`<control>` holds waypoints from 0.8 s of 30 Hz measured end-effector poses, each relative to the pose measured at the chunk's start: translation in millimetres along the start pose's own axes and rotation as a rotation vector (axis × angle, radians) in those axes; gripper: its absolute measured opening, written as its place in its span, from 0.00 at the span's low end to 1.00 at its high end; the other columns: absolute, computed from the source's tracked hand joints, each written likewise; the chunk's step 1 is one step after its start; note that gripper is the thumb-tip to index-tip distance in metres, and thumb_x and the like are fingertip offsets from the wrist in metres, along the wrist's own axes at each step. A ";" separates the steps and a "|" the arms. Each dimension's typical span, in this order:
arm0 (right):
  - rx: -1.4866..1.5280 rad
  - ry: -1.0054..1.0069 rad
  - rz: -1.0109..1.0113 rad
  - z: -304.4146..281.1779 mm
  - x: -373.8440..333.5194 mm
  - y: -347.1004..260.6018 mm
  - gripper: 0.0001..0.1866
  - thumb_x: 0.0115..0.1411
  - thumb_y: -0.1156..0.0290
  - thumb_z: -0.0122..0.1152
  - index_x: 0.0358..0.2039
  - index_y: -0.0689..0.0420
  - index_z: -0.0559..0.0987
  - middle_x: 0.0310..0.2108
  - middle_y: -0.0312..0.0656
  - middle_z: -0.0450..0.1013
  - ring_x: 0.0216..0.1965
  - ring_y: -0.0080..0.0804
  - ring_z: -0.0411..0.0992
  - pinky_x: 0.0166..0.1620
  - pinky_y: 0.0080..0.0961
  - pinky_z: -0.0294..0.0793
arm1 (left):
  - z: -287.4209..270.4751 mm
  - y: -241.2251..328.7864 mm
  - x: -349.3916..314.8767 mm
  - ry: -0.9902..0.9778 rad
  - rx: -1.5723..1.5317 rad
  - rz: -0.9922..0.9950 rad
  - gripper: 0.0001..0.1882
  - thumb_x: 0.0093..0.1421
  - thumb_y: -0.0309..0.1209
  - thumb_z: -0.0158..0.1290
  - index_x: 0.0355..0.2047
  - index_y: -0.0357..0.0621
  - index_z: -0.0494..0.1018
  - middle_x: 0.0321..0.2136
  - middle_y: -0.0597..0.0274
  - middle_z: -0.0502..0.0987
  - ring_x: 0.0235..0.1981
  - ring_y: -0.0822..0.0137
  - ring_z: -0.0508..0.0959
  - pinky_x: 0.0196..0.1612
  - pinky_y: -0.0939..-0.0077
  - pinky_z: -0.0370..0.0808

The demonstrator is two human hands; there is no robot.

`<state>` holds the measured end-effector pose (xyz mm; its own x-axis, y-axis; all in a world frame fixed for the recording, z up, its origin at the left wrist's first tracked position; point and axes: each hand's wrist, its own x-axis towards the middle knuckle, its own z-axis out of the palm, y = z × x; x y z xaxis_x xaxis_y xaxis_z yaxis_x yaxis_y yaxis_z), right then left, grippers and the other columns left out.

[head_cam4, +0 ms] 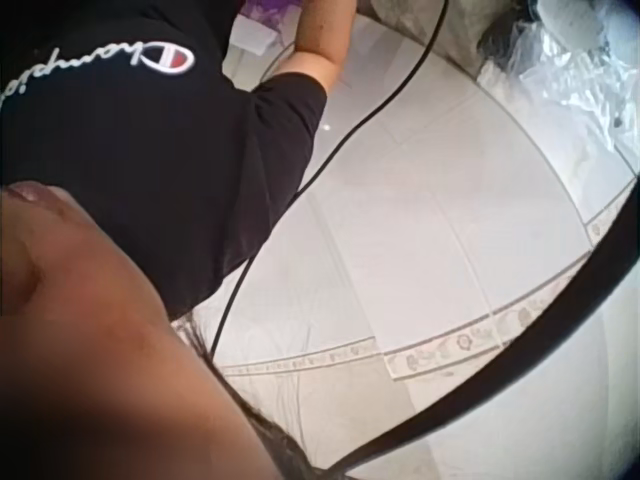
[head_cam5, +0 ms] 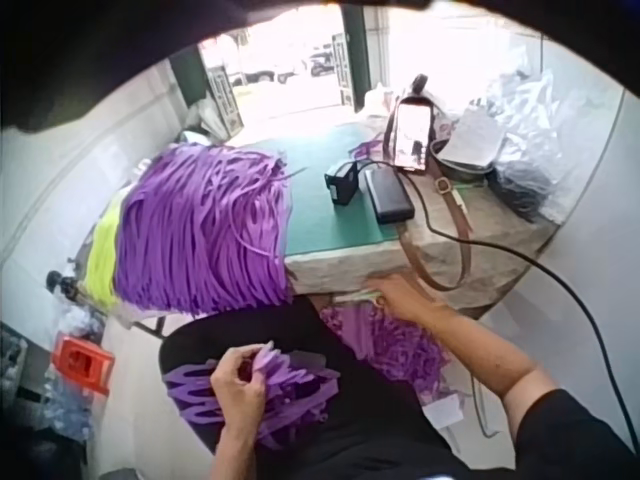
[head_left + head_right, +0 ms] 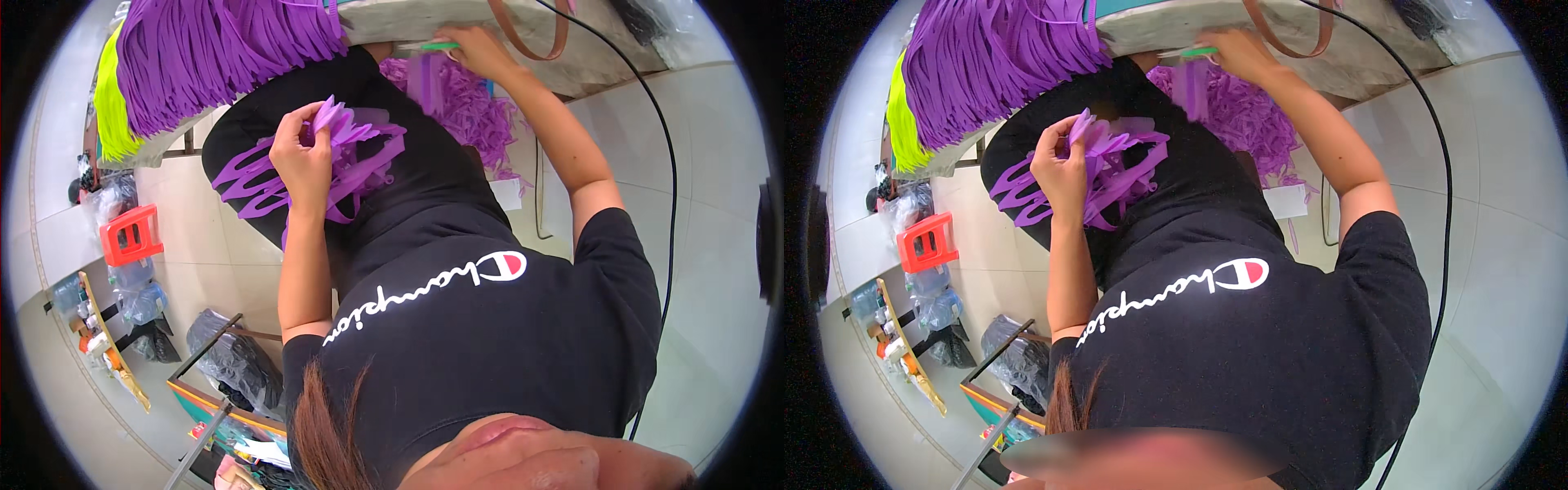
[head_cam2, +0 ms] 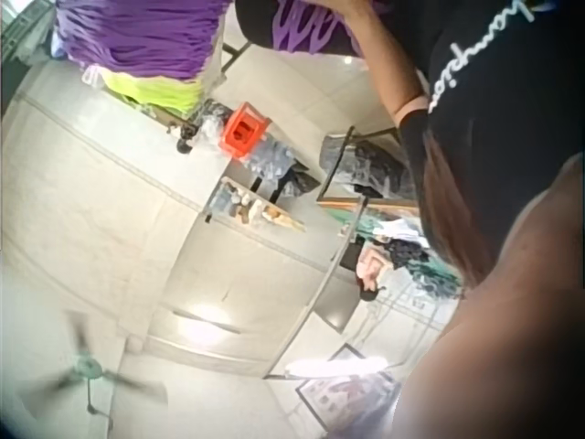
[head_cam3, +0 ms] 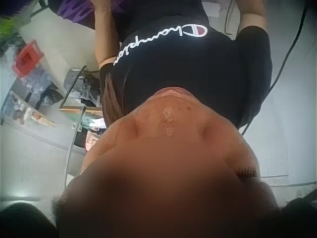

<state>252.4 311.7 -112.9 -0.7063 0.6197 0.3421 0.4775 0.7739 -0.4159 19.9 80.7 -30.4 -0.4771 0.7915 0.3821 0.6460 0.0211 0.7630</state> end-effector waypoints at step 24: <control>-0.066 0.092 0.149 -31.0 150.6 -106.0 0.21 0.54 0.58 0.62 0.41 0.61 0.77 0.34 0.50 0.76 0.36 0.43 0.76 0.35 0.34 0.75 | -90.1 -19.9 -41.5 -0.004 0.260 0.135 0.12 0.54 0.26 0.55 0.40 0.42 0.75 0.42 0.53 0.74 0.45 0.56 0.73 0.48 0.67 0.69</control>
<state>111.6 327.0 8.8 -0.5761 0.7351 0.3575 0.6085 0.6777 -0.4129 -26.9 -7.6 -14.5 -0.3746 0.8001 0.4686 0.8346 0.0708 0.5463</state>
